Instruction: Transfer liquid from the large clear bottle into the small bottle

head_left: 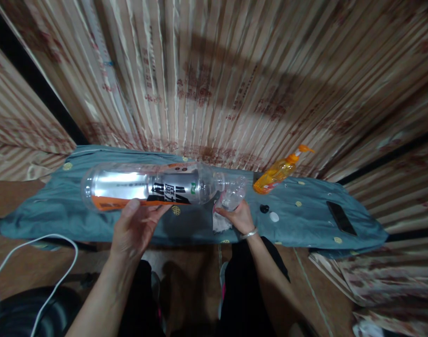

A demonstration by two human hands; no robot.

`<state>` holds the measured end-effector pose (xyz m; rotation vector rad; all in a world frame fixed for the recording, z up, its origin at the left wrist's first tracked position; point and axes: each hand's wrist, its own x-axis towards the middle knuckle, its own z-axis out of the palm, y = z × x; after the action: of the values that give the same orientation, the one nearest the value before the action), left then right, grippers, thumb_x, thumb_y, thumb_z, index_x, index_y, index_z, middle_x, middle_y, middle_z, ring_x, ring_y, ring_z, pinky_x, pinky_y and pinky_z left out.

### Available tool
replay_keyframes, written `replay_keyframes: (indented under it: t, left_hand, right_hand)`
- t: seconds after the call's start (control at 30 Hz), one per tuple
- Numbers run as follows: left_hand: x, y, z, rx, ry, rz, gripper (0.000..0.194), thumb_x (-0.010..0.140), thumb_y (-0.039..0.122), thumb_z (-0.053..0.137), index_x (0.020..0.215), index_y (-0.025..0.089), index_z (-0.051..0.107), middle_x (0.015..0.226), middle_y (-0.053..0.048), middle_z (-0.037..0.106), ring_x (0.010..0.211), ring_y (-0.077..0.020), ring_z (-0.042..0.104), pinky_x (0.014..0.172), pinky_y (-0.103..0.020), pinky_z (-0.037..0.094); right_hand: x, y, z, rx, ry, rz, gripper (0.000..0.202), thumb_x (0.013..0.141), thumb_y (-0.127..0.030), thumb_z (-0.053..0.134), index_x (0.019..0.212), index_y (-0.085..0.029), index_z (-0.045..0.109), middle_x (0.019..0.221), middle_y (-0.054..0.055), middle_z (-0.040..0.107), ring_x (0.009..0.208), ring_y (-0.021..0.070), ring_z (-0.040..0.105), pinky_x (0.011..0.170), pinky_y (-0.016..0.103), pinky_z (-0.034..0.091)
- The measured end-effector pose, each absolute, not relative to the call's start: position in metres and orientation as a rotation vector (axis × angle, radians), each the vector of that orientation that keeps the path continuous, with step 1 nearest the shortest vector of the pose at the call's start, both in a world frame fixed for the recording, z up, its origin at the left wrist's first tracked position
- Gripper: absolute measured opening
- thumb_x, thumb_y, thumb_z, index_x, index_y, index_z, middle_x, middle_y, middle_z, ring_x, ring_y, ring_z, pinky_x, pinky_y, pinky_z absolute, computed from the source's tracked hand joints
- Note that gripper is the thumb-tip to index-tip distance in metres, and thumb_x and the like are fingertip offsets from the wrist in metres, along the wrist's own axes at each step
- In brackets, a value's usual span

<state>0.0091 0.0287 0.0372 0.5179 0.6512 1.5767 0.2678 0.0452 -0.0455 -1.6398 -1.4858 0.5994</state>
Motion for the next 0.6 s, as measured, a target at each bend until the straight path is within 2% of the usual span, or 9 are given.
replay_keyframes:
  t: [0.1,0.23,0.33,0.47,0.6]
  left_hand:
    - [0.01,0.028,0.039,0.53,0.65,1.588,0.036,0.054,0.041,0.089,0.084,0.027,0.076,0.072,-0.001,0.078,0.083,-0.0291,0.075,0.083,-0.045,0.062]
    - [0.008,0.027,0.039,0.509,0.681,1.599,0.028,0.049,0.039,0.091,0.064,0.025,0.072,0.066,-0.001,0.076,0.075,-0.0264,0.075,0.075,-0.041,0.064]
    - [0.005,0.027,0.037,0.451,0.728,1.595,0.032,0.043,0.04,0.093,0.053,0.022,0.067,0.064,-0.002,0.075,0.071,-0.0242,0.075,0.07,-0.038,0.065]
    - [0.005,0.027,0.036,0.41,0.724,1.615,0.033,0.042,0.034,0.094,0.064,0.022,0.072,0.068,0.0,0.077,0.074,-0.0235,0.075,0.074,-0.04,0.064]
    - [0.009,0.028,0.035,0.388,0.745,1.598,0.037,0.04,0.032,0.095,0.068,0.022,0.074,0.068,0.0,0.077,0.074,-0.0241,0.075,0.073,-0.04,0.064]
  right_hand:
    - [0.263,0.044,-0.052,-1.639,-1.507,0.628,0.057,0.06,-0.052,0.082,0.102,-0.017,0.066,0.094,0.008,0.076,0.084,0.0261,0.071,0.076,0.036,0.055]
    - [0.254,0.042,-0.062,-1.614,-1.579,0.627,0.054,0.059,-0.046,0.084,0.102,-0.018,0.065,0.096,0.008,0.075,0.086,0.0265,0.071,0.078,0.037,0.056]
    - [0.249,0.039,-0.066,-1.618,-1.603,0.656,0.054,0.058,-0.043,0.084,0.102,-0.018,0.064,0.092,0.008,0.075,0.083,0.0272,0.072,0.074,0.036,0.057]
    - [0.245,0.033,-0.069,-1.587,-1.613,0.677,0.058,0.059,-0.038,0.083,0.109,-0.019,0.06,0.097,0.007,0.074,0.086,0.0266,0.072,0.077,0.035,0.057]
    - [0.245,0.03,-0.067,-1.563,-1.616,0.661,0.055,0.06,-0.036,0.083,0.106,-0.019,0.059,0.099,0.008,0.074,0.088,0.0267,0.072,0.079,0.035,0.057]
